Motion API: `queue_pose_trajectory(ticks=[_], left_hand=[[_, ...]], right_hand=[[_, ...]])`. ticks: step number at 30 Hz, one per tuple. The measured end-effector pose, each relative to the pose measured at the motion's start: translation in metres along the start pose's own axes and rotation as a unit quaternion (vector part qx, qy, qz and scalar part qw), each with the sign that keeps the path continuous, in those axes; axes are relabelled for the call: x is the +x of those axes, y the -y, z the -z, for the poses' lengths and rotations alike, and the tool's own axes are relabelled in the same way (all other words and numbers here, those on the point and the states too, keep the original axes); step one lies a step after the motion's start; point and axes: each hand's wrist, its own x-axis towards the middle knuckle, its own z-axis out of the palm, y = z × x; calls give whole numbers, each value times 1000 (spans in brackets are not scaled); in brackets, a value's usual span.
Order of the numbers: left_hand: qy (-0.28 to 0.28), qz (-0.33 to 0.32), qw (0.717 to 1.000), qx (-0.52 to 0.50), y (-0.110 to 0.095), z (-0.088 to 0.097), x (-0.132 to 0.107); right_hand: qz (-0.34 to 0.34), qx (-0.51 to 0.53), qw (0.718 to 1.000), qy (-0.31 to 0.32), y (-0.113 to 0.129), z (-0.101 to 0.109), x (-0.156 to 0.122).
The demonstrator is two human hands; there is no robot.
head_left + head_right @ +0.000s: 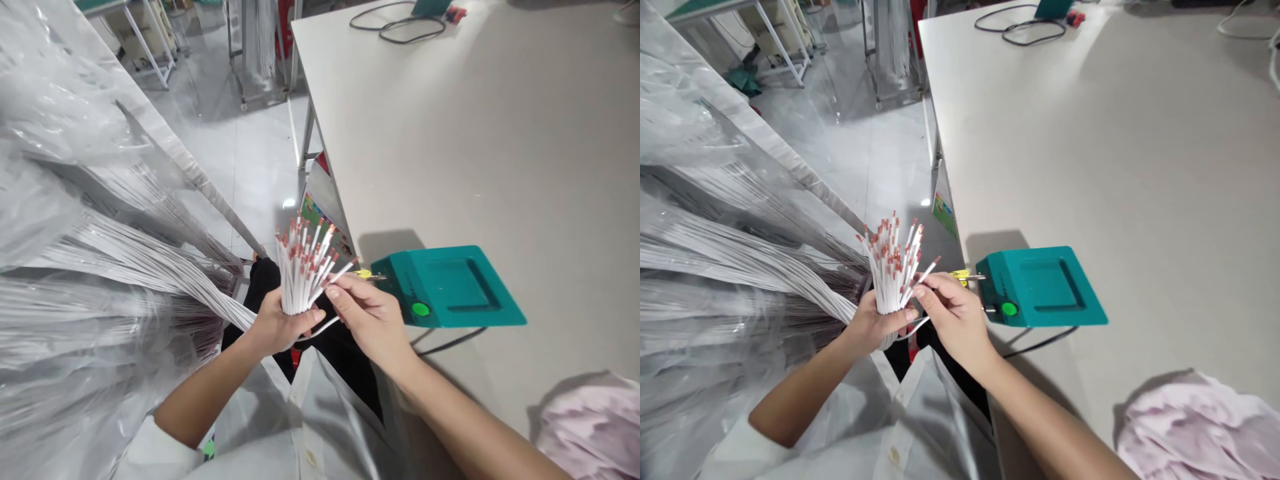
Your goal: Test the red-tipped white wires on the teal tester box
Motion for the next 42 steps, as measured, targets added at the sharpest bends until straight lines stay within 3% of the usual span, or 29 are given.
queue_pose_trajectory(ticks=[2,5,10,13,20,24,27,30,36,38,42], left_hand=[[12,0,1000,6,-2,-1,-1],[-21,-1,1000,-5,-2,3,1],[-47,-10,997,-53,2,10,9],[-46,-23,996,-70,0,12,14],[-95,-88,985,-117,-17,39,24],[-107,-121,978,-133,-25,52,25],[-113,-110,981,-113,-21,49,25],[-118,-87,987,-70,-14,41,25],[-113,-53,991,-46,-9,29,24],[-109,-51,991,-50,-10,28,23],[-116,-68,990,-45,-15,28,24]], right_hand=[[-2,2,1000,1,0,-2,3],[-38,15,999,2,-3,-1,0],[-111,111,981,115,-6,-2,-9],[-125,110,976,142,-8,-4,-12],[-33,-37,988,144,-18,16,-24],[42,-129,966,221,-28,29,-30],[26,-152,958,243,-28,32,-28],[22,-180,964,197,-17,36,-22],[130,-201,968,74,14,39,-13],[139,-223,961,92,16,34,-10],[108,-279,932,206,7,17,-13]])
